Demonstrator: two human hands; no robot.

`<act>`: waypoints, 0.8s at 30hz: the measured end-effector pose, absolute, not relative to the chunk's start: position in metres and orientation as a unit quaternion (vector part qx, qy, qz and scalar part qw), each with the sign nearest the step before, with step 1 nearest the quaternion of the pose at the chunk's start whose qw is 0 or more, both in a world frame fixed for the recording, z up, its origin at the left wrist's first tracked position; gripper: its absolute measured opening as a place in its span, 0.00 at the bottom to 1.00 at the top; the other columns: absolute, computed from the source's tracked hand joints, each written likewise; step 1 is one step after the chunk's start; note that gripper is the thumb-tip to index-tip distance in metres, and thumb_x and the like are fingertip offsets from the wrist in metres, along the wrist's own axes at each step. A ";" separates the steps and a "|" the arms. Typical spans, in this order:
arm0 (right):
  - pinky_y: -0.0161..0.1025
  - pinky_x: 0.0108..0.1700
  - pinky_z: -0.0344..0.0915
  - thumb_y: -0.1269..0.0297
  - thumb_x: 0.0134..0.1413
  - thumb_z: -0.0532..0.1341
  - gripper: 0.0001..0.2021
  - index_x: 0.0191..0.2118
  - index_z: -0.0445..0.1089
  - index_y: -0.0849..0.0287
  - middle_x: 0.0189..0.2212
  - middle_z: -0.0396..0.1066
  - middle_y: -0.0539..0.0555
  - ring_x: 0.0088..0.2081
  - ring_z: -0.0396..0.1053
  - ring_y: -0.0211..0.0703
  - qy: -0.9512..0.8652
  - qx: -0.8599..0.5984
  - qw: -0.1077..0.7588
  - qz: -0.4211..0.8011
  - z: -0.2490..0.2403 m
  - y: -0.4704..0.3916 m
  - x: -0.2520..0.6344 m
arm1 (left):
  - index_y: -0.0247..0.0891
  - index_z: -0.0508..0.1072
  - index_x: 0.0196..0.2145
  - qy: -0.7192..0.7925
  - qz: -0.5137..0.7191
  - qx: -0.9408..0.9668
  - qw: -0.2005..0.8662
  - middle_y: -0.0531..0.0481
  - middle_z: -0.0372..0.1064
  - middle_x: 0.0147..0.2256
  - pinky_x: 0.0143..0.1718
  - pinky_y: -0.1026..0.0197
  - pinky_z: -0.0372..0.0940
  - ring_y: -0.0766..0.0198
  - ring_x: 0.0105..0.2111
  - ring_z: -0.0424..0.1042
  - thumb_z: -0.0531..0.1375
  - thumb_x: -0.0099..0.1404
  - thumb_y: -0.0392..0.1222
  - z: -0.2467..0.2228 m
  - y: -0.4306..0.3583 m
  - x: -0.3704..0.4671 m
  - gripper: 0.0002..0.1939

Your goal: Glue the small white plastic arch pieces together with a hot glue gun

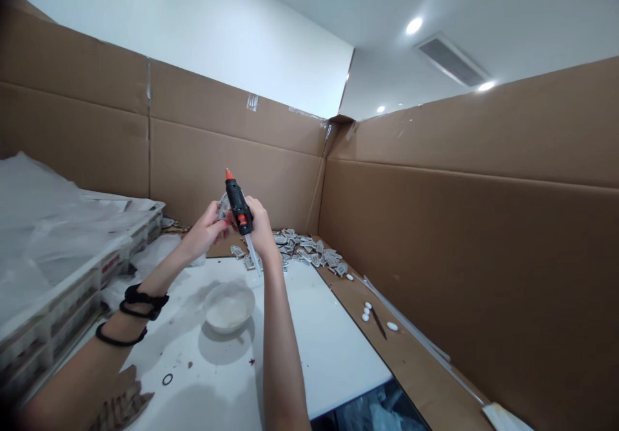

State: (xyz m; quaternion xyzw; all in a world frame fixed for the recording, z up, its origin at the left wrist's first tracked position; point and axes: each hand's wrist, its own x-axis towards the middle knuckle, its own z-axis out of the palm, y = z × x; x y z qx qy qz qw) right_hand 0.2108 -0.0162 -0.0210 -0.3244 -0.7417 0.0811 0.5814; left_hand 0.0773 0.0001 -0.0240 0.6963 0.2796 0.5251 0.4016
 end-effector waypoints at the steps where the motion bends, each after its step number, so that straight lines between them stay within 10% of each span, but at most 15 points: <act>1: 0.34 0.33 0.61 0.68 0.47 0.56 0.02 0.30 0.65 0.57 0.30 0.63 0.51 0.31 0.61 0.39 -0.740 -0.325 0.583 0.086 -0.021 -0.016 0.211 | 0.39 0.57 0.32 0.273 0.524 0.695 0.410 0.58 0.62 0.20 0.19 0.68 0.53 0.71 0.17 0.61 0.54 0.53 0.36 -0.023 -0.001 0.077 0.09; 13: 0.34 0.36 0.61 0.58 0.49 0.59 0.09 0.31 0.66 0.59 0.30 0.63 0.50 0.31 0.61 0.37 -0.762 -0.309 0.558 0.109 -0.019 -0.019 0.209 | 0.41 0.53 0.31 0.245 0.561 0.645 0.458 0.60 0.57 0.18 0.13 0.69 0.49 0.71 0.13 0.60 0.51 0.60 0.57 -0.034 0.010 0.084 0.17; 24: 0.30 0.22 0.52 0.51 0.52 0.58 0.14 0.28 0.61 0.57 0.20 0.56 0.46 0.20 0.52 0.32 -0.652 -0.351 0.658 0.140 -0.014 -0.033 0.206 | 0.40 0.55 0.33 0.273 0.607 0.627 0.405 0.58 0.62 0.20 0.14 0.70 0.50 0.74 0.12 0.55 0.46 0.67 0.52 -0.027 0.010 0.073 0.13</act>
